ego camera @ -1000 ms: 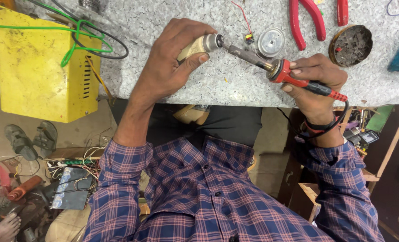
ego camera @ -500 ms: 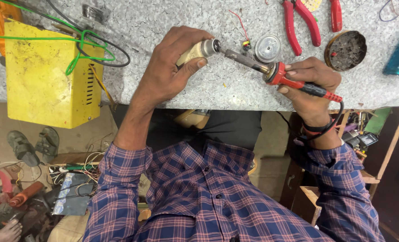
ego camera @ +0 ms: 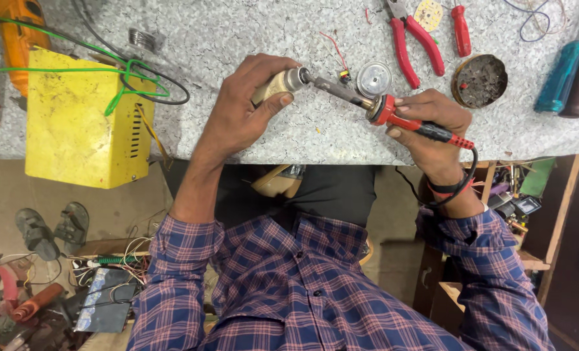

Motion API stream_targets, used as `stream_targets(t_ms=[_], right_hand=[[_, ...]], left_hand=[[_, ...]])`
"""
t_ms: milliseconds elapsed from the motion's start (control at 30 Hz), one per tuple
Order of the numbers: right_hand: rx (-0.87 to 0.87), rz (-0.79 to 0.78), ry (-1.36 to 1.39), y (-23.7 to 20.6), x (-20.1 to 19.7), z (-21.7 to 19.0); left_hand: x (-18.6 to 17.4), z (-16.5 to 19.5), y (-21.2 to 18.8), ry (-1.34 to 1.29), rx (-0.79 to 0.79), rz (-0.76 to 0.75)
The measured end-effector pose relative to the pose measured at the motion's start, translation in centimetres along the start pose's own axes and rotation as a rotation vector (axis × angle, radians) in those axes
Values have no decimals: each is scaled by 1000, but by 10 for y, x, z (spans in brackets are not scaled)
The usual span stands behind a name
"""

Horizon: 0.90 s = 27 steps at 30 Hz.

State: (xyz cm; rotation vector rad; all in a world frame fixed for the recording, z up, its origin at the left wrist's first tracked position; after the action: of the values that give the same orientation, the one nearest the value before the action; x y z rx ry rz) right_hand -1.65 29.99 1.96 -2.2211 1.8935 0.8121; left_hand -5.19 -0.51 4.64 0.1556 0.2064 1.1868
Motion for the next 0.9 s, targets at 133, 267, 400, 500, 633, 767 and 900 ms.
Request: stream_targets(t_ms=[133,267,400,500,633,767,900], right_hand=[[4,7,26,0,-2,2],[19,-3,18,0,-2,4],[12,1,24,0,-1,4],[26,5,23,0,-2,7],[0,47,143,-3,-2,10],[57,133,456,-7,-1,22],[28,101,414,-9,-1,22]], left_hand=[[-1,0,-1,18,11,3],[-1,-5,-1,-1,-24,4],[-1,-5,-1,-8,-28,-1],[0,-1,-1,-1,-1,-17],[0,1,0,15,13,-26],[-1,-1,-1,-62,-25,-20],[-1,1,-2,-64,9,-50]])
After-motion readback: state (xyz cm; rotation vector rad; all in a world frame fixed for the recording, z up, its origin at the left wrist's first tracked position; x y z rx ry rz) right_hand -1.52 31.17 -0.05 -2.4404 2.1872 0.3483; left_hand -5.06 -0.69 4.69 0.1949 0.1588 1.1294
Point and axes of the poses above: each hand's wrist, its own y-axis towards the middle knuckle, its own x-axis out of the palm, z = x × y, the point moved 8 cm from there along y, towards the middle knuckle, and after that the axes turned 15 degrees about -y, right-handed, at the moved point
